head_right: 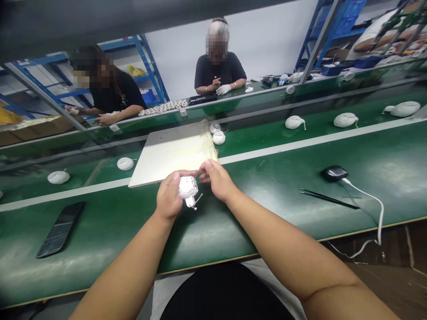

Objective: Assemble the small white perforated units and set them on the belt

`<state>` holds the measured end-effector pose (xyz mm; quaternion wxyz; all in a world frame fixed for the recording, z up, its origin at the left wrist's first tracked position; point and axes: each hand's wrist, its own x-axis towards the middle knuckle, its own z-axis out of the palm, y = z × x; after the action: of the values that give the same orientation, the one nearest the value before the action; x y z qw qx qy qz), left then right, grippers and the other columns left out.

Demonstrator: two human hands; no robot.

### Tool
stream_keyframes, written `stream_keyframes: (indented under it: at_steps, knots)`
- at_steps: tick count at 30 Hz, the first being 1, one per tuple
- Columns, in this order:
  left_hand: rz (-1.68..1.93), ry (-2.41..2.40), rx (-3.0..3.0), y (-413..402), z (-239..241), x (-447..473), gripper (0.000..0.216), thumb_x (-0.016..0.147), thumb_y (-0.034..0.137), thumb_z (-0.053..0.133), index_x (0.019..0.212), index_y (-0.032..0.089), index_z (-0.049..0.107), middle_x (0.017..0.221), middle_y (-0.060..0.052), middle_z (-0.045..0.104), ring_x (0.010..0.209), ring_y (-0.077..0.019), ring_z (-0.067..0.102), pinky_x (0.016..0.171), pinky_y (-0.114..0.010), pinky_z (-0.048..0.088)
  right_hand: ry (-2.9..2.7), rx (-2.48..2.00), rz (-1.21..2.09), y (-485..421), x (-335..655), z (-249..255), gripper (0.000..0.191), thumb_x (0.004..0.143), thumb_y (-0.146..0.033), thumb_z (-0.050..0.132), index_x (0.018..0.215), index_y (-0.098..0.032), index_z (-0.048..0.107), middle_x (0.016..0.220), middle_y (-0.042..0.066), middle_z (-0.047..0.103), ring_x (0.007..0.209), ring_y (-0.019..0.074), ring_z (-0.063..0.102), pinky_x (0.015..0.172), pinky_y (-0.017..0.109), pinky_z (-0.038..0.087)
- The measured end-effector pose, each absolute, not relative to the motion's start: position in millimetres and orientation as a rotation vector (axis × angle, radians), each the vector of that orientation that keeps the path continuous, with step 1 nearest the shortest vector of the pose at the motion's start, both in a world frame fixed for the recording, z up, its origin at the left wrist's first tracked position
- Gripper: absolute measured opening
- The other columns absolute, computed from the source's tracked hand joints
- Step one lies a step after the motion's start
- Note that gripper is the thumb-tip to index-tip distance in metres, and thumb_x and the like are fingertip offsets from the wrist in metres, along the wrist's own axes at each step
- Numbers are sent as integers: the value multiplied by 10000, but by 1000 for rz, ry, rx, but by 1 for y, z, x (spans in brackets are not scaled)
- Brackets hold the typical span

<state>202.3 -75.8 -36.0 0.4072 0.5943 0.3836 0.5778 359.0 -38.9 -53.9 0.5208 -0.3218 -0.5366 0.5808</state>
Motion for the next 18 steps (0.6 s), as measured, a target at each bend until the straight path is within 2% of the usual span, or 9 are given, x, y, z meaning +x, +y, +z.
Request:
stream_keyframes:
  at_steps: [3,7,13,18]
  knots:
    - [1396,1001,1601,-79,-37,210,414,1004,450,436,982,163,733,1083,-102,736,1023,-243,673,924,-367,508,-1190,-757,1276,-45,347,-53,473,941,-651,421,1061,-216,561,1101,67,649,911,175,636,823,334,542]
    - [1366,1020,1685,-84,-40,220,478,1027,460,372,945,159,734,1043,-98,733,1012,-227,664,935,-353,497,-1244,-836,1208,-58,334,-55,490,952,-651,403,1112,-213,556,1029,64,662,967,193,641,928,366,511]
    - [1403,1026,1728,-83,-46,228,469,1043,422,343,901,175,715,1061,-95,722,1078,-220,642,1005,-373,456,-1230,-909,1099,-60,329,-63,509,970,-668,321,1114,-236,546,988,51,649,952,192,636,931,356,508]
    - [1454,1049,1744,-77,-42,224,446,1026,462,387,878,173,693,965,-83,717,960,-207,662,913,-349,493,-1326,-981,1116,-52,339,-55,544,974,-666,278,1192,-224,510,1080,66,639,968,190,639,896,353,509]
